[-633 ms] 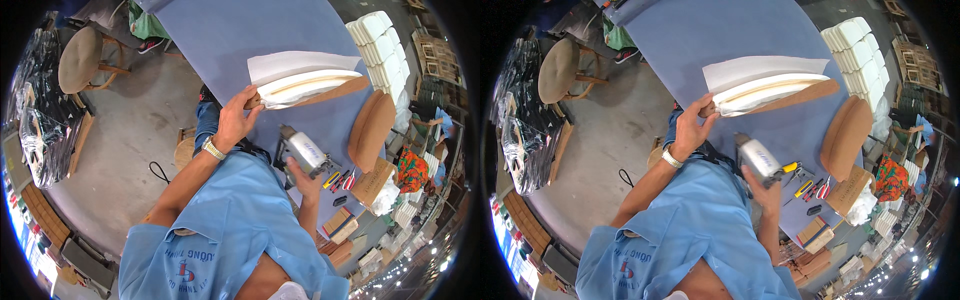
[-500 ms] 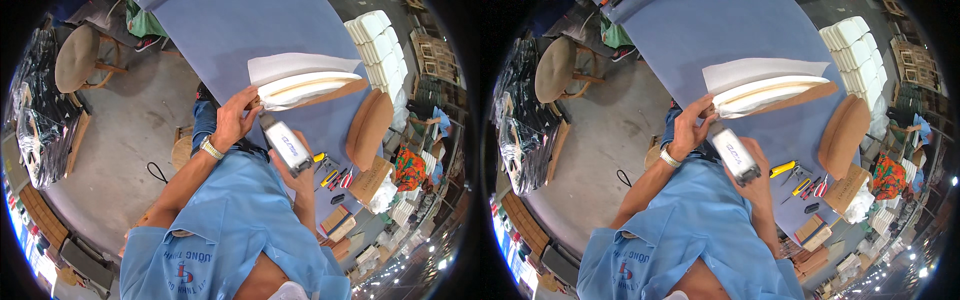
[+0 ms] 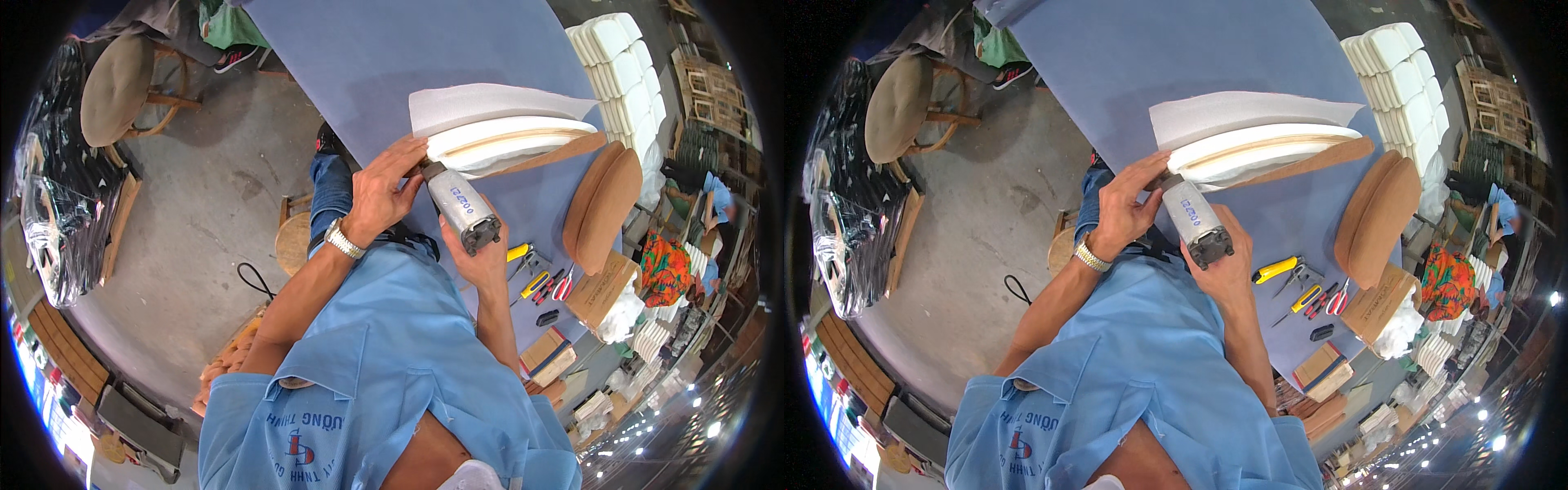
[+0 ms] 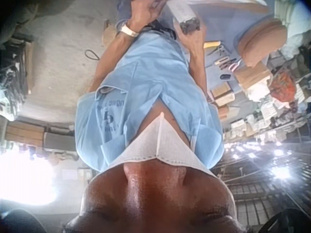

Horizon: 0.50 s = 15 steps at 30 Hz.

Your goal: The person assembles a cushion by wrapping a brown fabric cover around a white foam insert. They use a staple gun to secure the fabric edges and a utility knife to trim excess material. The finished cushion is placed on a stack of completed units.

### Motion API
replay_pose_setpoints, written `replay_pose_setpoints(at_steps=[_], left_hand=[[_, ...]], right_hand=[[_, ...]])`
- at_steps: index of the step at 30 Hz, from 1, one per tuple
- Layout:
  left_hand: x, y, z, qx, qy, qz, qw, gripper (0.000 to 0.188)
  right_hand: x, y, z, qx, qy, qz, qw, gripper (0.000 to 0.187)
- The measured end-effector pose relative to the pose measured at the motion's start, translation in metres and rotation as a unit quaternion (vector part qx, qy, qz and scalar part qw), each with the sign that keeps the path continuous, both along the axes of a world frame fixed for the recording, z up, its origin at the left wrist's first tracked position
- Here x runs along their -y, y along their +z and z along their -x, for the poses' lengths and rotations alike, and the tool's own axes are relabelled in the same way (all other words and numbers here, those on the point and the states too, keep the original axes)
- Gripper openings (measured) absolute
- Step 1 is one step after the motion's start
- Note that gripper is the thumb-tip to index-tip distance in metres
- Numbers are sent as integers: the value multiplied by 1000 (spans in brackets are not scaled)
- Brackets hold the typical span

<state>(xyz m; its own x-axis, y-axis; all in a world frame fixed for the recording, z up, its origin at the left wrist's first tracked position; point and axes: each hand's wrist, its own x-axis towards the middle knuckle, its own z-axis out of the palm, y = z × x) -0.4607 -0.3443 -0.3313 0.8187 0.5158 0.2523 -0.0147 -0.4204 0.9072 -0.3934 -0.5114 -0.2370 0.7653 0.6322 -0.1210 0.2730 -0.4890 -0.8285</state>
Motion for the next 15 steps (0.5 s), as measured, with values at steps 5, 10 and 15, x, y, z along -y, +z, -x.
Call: replay_pose_setpoints(at_steps=[5,10,15], left_hand=[[-3,0,0,-12,-12,12,1000,52],[-4,3,1,-8,-24,14,1000,57],[-6,2,3,-11,-32,20,999,57]], right_hand=[[2,-2,-1,5,11,4,1000,41],[2,1,0,26,29,26,999,46],[-7,5,-2,23,25,10,999,30]])
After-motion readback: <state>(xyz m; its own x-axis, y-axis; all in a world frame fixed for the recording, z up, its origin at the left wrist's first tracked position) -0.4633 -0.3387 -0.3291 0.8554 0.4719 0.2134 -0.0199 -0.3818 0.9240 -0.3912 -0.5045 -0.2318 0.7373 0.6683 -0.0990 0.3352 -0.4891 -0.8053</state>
